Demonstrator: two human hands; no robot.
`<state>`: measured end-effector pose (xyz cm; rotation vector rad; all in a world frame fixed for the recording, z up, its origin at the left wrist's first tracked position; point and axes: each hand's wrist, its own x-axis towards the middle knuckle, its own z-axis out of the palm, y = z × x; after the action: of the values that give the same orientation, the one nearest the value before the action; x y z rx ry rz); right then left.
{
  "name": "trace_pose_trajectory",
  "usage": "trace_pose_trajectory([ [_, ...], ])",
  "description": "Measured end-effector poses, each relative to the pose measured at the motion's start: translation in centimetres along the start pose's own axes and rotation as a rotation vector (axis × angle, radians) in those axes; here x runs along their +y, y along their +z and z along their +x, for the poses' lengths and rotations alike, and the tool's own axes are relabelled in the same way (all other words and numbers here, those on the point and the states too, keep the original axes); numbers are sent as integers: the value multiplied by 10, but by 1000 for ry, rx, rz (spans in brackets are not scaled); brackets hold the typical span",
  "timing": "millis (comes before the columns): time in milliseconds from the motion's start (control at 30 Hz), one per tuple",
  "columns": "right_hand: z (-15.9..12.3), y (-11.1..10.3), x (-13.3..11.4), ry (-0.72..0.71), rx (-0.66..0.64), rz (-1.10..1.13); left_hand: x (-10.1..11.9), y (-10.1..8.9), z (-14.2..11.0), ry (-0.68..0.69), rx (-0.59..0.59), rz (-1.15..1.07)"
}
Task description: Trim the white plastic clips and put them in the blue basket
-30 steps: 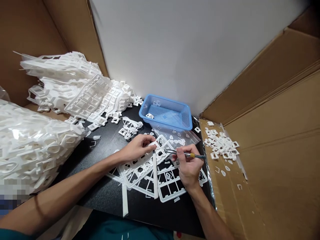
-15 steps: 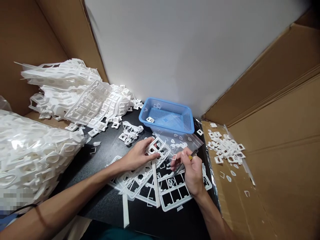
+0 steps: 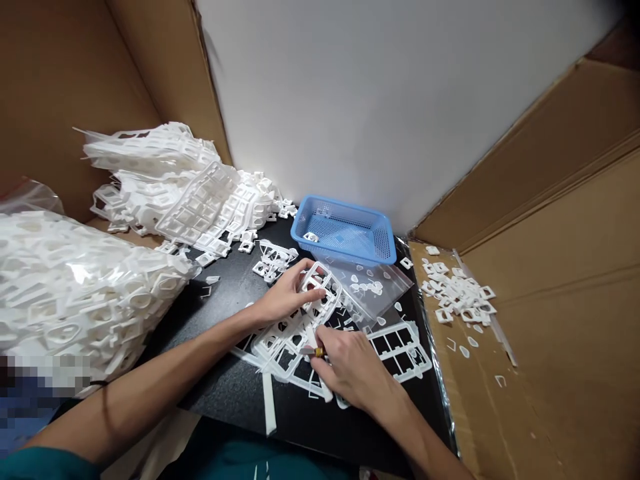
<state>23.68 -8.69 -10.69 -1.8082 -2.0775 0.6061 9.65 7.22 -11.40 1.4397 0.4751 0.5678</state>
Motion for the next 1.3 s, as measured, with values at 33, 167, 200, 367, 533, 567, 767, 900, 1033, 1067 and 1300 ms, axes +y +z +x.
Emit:
trace_pose_trajectory([
  [33,1,1,-1,-2,-1,-1,2,-1,0,-4,-20,-20],
  [167,2,-13,-6,-39,-38,55,8,-8,1,-14,-60,-91],
  [200,2,-20,-6,-61,-58,63,8,-10,2,-16,-61,-105],
  [367,0,-48,4,-5,-78,528,5,-16,3,-31,-69,-177],
  [533,15,-32,28,158,198,891,1,-13,3,-64,-66,-214],
  [567,18,-25,31,171,207,912,1,-11,3,-68,-66,-217],
  [767,24,-2,26,232,245,1010,0,-7,1,-67,-107,-229],
  [900,22,-3,23,258,267,953,1,-9,-1,-78,-159,-251],
  [1033,21,-6,22,274,350,780,7,-10,-4,-99,-235,-259],
  [1067,21,-7,21,274,368,742,9,-11,-5,-104,-252,-256],
  [1300,25,-5,8,234,404,658,26,-16,-17,-100,-317,-137],
])
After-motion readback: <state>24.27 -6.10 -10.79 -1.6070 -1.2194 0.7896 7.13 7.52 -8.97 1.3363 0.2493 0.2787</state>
